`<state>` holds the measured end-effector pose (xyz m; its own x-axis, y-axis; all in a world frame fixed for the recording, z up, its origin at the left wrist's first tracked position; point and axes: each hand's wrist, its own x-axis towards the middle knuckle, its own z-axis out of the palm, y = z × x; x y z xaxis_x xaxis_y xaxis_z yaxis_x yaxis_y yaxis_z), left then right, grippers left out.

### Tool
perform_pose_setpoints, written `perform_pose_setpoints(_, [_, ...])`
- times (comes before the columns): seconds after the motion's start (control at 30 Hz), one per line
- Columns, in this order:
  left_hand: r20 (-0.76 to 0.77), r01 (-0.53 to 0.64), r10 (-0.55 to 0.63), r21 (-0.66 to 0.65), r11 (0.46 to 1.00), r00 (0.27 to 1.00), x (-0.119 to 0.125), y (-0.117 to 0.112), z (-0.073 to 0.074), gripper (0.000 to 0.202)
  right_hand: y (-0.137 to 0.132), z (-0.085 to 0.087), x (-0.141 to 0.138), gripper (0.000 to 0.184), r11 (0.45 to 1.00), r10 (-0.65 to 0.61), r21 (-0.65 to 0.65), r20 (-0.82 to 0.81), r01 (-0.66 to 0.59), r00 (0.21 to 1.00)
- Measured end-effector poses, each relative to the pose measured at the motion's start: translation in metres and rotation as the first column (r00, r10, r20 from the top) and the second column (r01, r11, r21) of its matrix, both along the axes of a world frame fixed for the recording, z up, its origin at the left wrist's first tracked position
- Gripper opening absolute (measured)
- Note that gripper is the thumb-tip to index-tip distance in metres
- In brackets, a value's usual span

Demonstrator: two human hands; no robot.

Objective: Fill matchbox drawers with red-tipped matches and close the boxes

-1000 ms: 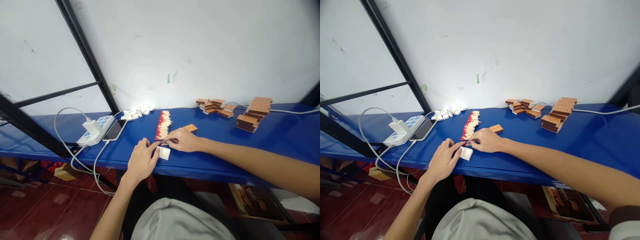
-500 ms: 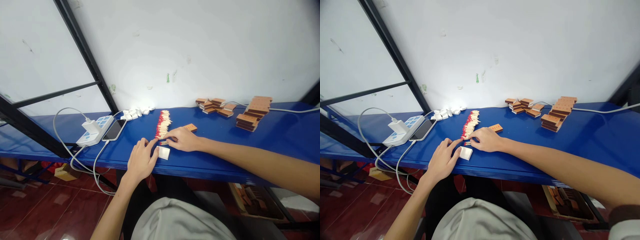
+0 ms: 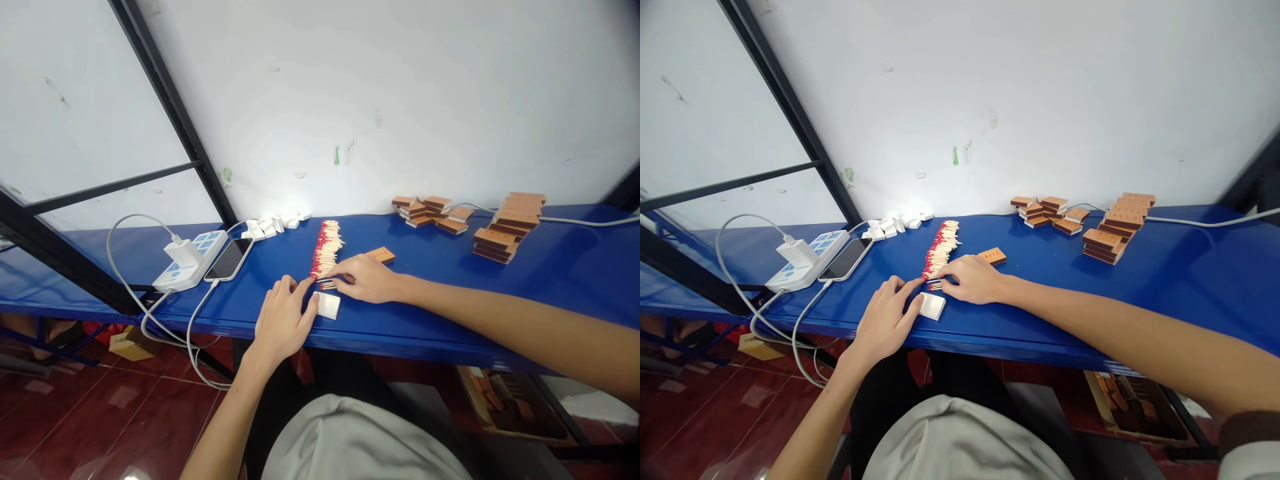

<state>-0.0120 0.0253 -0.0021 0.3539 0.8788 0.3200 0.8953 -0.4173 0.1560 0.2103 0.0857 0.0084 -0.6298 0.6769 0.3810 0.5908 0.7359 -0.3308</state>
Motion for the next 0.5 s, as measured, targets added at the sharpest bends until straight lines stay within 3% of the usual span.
perform_pose_setpoints(0.5, [-0.027,-0.008,0.008,-0.017,1.0,1.0,-0.0006,0.0017,0.0009,0.048,-0.0008,0.002,-0.0004,0.024,0.999,0.037,-0.001,0.035,-0.037,0.999])
